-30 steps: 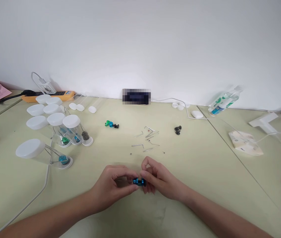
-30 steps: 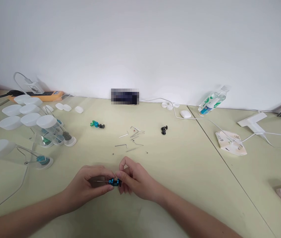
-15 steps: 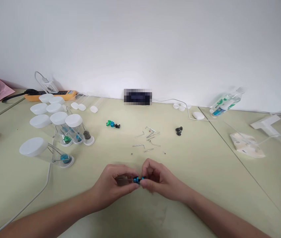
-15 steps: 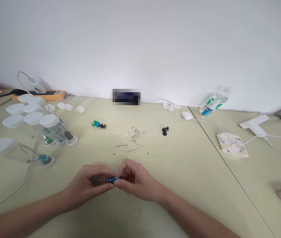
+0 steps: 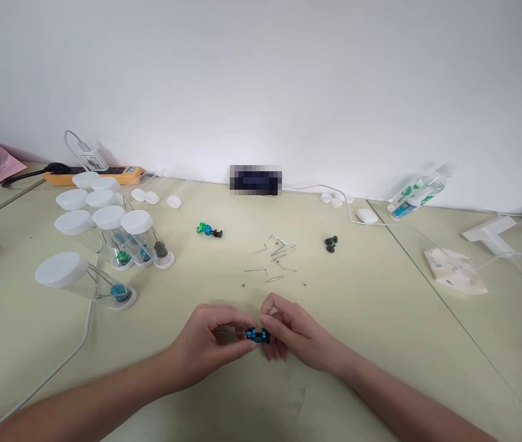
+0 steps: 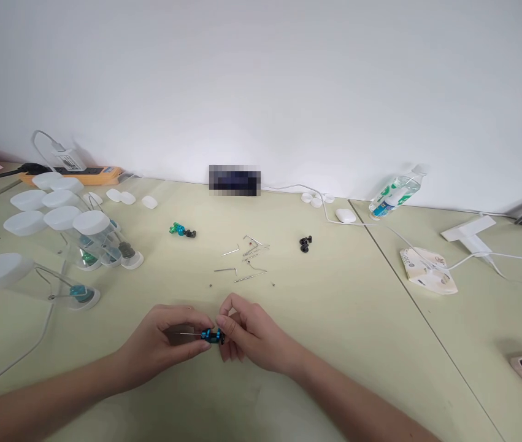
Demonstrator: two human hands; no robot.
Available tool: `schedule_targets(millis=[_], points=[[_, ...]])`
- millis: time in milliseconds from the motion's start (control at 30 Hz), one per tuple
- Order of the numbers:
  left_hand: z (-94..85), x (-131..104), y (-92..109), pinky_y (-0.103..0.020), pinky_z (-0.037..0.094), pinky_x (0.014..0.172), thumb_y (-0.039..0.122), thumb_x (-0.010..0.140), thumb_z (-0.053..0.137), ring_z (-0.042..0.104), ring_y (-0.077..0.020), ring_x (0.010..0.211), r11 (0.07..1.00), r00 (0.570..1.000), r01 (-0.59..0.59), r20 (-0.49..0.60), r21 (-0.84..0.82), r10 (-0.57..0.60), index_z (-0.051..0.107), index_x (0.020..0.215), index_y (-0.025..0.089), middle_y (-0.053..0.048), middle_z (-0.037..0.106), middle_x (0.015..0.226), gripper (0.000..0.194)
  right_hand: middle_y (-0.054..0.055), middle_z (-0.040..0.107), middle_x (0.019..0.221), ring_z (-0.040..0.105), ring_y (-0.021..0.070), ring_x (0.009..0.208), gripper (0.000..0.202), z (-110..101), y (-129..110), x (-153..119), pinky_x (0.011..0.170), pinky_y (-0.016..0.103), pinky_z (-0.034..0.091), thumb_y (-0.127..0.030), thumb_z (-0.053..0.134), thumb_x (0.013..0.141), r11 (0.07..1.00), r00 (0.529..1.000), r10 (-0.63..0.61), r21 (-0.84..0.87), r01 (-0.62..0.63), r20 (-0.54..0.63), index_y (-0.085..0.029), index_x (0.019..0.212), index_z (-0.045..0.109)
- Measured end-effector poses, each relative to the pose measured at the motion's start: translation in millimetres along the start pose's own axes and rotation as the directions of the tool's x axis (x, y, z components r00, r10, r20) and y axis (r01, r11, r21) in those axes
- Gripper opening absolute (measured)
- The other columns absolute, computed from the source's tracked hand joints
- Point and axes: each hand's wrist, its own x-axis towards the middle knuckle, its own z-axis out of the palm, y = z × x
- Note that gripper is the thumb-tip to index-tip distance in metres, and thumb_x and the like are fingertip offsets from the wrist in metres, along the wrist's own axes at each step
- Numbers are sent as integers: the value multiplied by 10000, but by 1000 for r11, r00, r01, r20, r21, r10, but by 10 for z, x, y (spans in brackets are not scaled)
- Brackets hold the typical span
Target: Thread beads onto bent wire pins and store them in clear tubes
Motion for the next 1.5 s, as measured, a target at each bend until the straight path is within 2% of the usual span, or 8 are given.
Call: schedule_targets(millis=[167, 333, 500, 633, 800, 1100, 1367, 1500], points=[[-10, -1, 4, -225, 499, 614, 266, 760, 635, 595, -140, 682, 996, 999, 19, -43, 85, -15, 685, 853, 156, -43, 651, 749, 152, -21, 507, 715, 455, 72, 557, 307, -14, -4, -7, 506, 197, 384, -446, 592, 806, 998, 998, -57, -7, 57, -26, -184, 831, 433], [-12, -2, 8, -241, 508, 647, 266, 760, 629, 602, -150, 706, 996, 1000, 4, -23, 88, -2, 687, 912, 163, -51, 664, 777, 192, -30, 522, 617, 465, 80, 505, 327, -15, 4, -1, 483, 204, 384, -509, 458, 864, 1000, 1000, -2, 8, 2, -25, -188, 815, 416], [-10, -3, 1, -219, 490, 602, 280, 754, 635, 589, -138, 672, 994, 999, 14, -50, 104, -8, 687, 847, 157, -40, 651, 739, 163, -26, 511, 676, 465, 78, 551, 320, -16, 0, -5, 505, 202, 393, -472, 573, 811, 999, 999, -38, -22, 38, -16, -186, 833, 431], [-12, -5, 0, -221, 488, 625, 253, 751, 636, 593, -135, 683, 994, 999, -5, -38, 108, 9, 687, 882, 174, -31, 658, 750, 161, -23, 524, 641, 470, 82, 538, 292, -17, -6, -7, 508, 210, 391, -472, 453, 882, 1000, 1000, -1, 0, 1, 7, -188, 836, 406], [-10, -4, -5, -223, 481, 622, 266, 754, 637, 587, -136, 683, 994, 999, 1, -52, 106, 5, 683, 849, 162, -35, 652, 746, 148, -31, 498, 691, 457, 76, 565, 296, -25, -5, -11, 525, 206, 389, -425, 598, 808, 999, 999, -43, 1, 43, 11, -185, 833, 426], [-18, -5, 14, -211, 453, 596, 221, 760, 621, 564, -121, 655, 989, 998, -49, -27, 141, 54, 685, 855, 158, -29, 635, 722, 131, -20, 533, 681, 460, 88, 585, 251, -19, 6, -12, 533, 214, 355, -376, 574, 839, 998, 997, -49, 34, 47, 60, -190, 866, 407], [59, -25, -40, -245, 472, 618, 184, 739, 609, 583, -137, 657, 912, 957, -268, -24, 312, 289, 676, 898, 156, -59, 661, 741, 175, -20, 551, 676, 431, 84, 577, 211, -21, 11, -15, 525, 210, 300, -317, 612, 815, 993, 996, -61, -95, 67, 61, -182, 849, 454], [-12, -21, 140, -347, 459, 839, 204, 726, 632, 604, -186, 854, 831, 912, -376, 5, 410, 411, 673, 931, 206, -75, 674, 981, 210, -20, 539, 692, 417, 81, 578, 183, -10, -18, -40, 520, 207, 299, -323, 567, 849, 994, 993, -106, -33, 108, 43, -187, 853, 446]])
